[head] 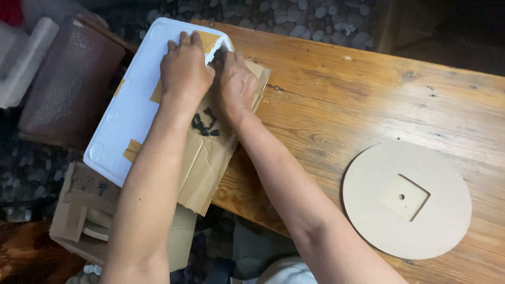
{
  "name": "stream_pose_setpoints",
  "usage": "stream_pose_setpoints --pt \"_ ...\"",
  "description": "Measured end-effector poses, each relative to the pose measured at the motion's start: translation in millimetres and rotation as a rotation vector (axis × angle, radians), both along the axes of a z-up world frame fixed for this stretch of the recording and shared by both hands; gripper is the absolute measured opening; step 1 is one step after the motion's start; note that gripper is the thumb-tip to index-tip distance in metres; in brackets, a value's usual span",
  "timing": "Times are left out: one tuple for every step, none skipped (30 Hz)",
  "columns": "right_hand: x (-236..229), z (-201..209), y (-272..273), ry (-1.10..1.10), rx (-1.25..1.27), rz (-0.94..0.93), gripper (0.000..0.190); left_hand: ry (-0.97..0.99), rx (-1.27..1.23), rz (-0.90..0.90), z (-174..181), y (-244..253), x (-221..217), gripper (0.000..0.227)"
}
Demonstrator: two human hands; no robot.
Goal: The person places a circular wooden board on a table, retrieves a black plastic component from a box, and positions it on the board. They then insert a small metal ring into a hole on the board and use pliers to press and secure the ring in place.
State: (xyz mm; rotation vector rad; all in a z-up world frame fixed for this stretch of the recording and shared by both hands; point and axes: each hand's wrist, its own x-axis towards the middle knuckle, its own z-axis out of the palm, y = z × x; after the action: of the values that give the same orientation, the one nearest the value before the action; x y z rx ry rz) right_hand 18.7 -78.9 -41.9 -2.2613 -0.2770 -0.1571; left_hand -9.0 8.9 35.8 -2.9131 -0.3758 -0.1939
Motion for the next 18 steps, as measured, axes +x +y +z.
stream_pose_setpoints --pt "0 0 1 -0.019 0.003 -0.009 0.030 -0.015 0.005 -0.004 0 0 0 0.074" --pt "-1 -1 1 -0.036 0.005 -0.017 0.033 -0.029 0.010 -0.006 0 0 -1 0.074" --pt "-1 -1 1 -0.036 0.005 -0.015 0.033 -0.029 0.009 -0.004 -3 0 0 0.074" --pt "0 0 1 -0.004 0.015 -0.017 0.033 -0.035 0.023 0.002 -5 0 0 0.073" --pt "0 1 1 0.027 0.025 -0.019 0.033 -0.040 0.038 0.008 -8 1 1 0.073" --pt "-6 12 -4 0.026 0.025 -0.015 0.033 -0.041 0.037 0.011 -7 -1 1 0.073" --pt "-11 23 -8 0.015 0.106 -0.038 0.029 -0.034 0.026 0.021 -6 -2 1 0.072" --pt "-16 33 -14 0.004 0.187 -0.062 0.032 -0.027 0.014 0.029 -5 -4 2 0.074" --pt "-13 33 -12 0.002 0.186 -0.061 0.032 -0.029 0.013 0.030 -6 -3 2 0.074" --pt "-10 33 -11 0.045 0.158 -0.075 0.049 -0.020 0.036 0.029 -7 -3 1 0.073" --pt "-7 33 -10 0.088 0.129 -0.089 0.070 -0.012 0.060 0.027 -8 -3 1 0.074" --pt "-4 33 -11 0.086 0.131 -0.088 0.070 -0.014 0.062 0.028 -8 -4 2 0.074" --pt "-1 33 -11 0.065 0.097 -0.063 0.065 -0.011 0.051 0.030 -7 -5 2 0.075" --pt "1 33 -10 0.044 0.061 -0.034 0.060 -0.009 0.040 0.036 -7 -4 1 0.076" --pt "3 31 -9 0.041 0.063 -0.030 0.060 -0.011 0.042 0.040 -8 -4 1 0.076" --pt "6 29 -7 0.037 0.023 -0.027 0.065 0.000 0.036 0.042 -9 -3 2 0.077" --pt "9 27 -6 0.032 -0.018 -0.025 0.070 0.011 0.031 0.045 -10 -3 3 0.078" --pt "13 20 -1 0.033 -0.017 -0.026 0.070 0.012 0.032 0.044 -12 -3 4 0.078"
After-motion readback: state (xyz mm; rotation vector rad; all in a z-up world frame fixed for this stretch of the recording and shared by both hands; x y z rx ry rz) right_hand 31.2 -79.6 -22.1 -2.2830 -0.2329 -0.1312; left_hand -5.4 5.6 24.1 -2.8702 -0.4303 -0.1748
